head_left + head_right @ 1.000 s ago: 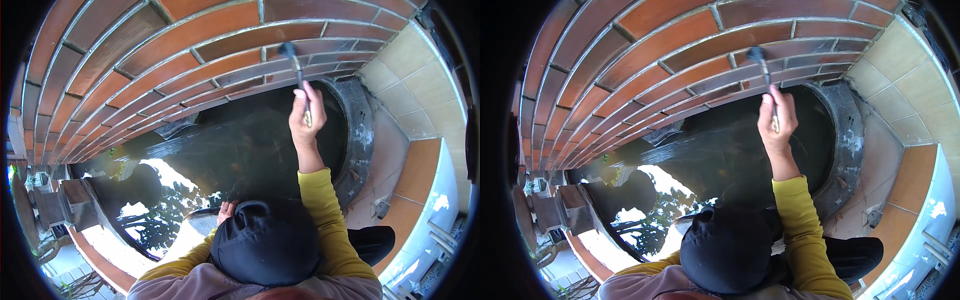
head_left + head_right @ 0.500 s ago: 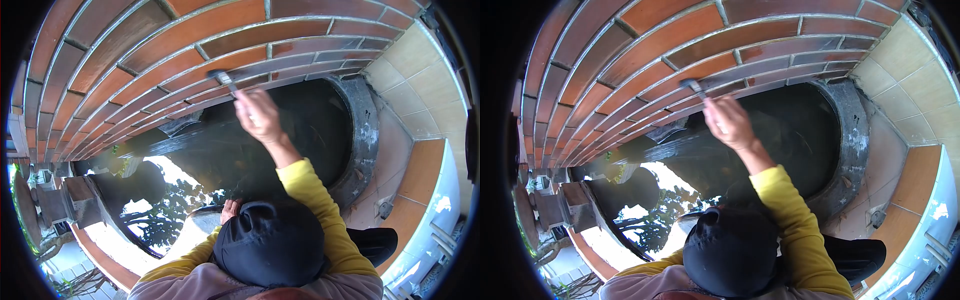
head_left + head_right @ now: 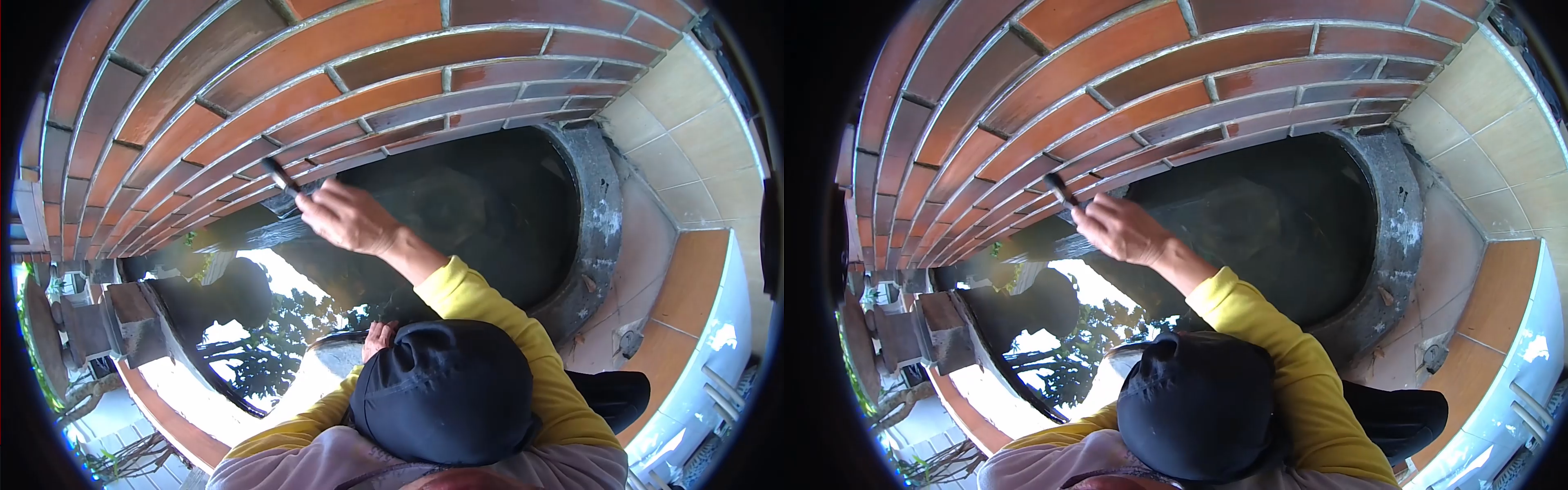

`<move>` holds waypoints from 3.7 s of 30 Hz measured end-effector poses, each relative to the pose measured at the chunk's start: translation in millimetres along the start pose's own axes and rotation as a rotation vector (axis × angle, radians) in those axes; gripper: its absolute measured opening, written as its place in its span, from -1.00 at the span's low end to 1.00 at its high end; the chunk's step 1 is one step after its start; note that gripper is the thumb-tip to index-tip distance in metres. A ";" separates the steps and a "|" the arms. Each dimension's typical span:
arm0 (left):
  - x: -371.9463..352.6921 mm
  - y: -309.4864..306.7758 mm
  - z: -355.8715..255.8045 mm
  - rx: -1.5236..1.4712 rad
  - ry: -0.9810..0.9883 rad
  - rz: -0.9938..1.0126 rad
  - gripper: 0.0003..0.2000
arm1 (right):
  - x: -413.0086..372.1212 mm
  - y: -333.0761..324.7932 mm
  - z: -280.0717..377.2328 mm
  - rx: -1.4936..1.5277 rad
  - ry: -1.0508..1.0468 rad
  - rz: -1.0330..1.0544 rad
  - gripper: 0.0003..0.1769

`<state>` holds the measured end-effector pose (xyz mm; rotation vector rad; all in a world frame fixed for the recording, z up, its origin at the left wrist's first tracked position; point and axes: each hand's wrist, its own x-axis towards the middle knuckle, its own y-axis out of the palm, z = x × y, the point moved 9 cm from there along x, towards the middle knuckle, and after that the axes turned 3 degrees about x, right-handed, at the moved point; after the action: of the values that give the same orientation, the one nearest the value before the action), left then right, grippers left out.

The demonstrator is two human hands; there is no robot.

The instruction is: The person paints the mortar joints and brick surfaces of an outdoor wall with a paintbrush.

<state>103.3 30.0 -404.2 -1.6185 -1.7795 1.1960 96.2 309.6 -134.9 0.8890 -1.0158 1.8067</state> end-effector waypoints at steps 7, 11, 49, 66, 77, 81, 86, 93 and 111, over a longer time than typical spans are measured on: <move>0.8 2.6 0.4 0.015 0.025 -0.027 -0.64 | -51.7 -186.7 -37.8 -0.355 0.335 -0.534 -0.72; 4.2 -9.6 -12.2 -0.006 0.029 -0.029 -0.64 | -83.8 -226.8 -27.2 -0.526 0.426 -0.744 -0.74; -7.4 32.6 29.6 0.034 0.081 0.026 -0.56 | -69.1 -164.3 -49.0 -0.347 0.245 -0.405 -0.67; 13.5 16.5 10.8 0.081 0.133 0.034 -0.59 | -66.2 -203.8 -59.9 -0.304 0.285 -0.377 -0.70; 14.3 14.4 11.0 0.082 0.140 0.054 -0.60 | -49.8 -165.5 -32.8 -0.449 0.242 -0.310 -0.66; 13.3 9.9 11.4 0.087 0.138 0.061 -0.60 | -46.9 -105.2 -22.0 -0.203 0.111 -0.115 -0.59; 11.7 10.4 11.7 0.086 0.138 0.066 -0.60 | -103.1 -252.0 -70.3 -0.482 0.351 -0.485 -0.74; 11.0 11.2 10.2 0.082 0.146 0.070 -0.60 | -89.6 -216.0 -53.7 -0.643 0.402 -0.423 -0.82; 14.1 12.1 7.6 0.092 0.156 0.063 -0.61 | -101.8 -247.5 -62.8 -0.684 0.486 -0.527 -0.77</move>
<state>101.1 40.4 -421.2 -1.6772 -1.5657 1.1290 349.6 406.7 -178.8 0.2316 -0.8789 1.0356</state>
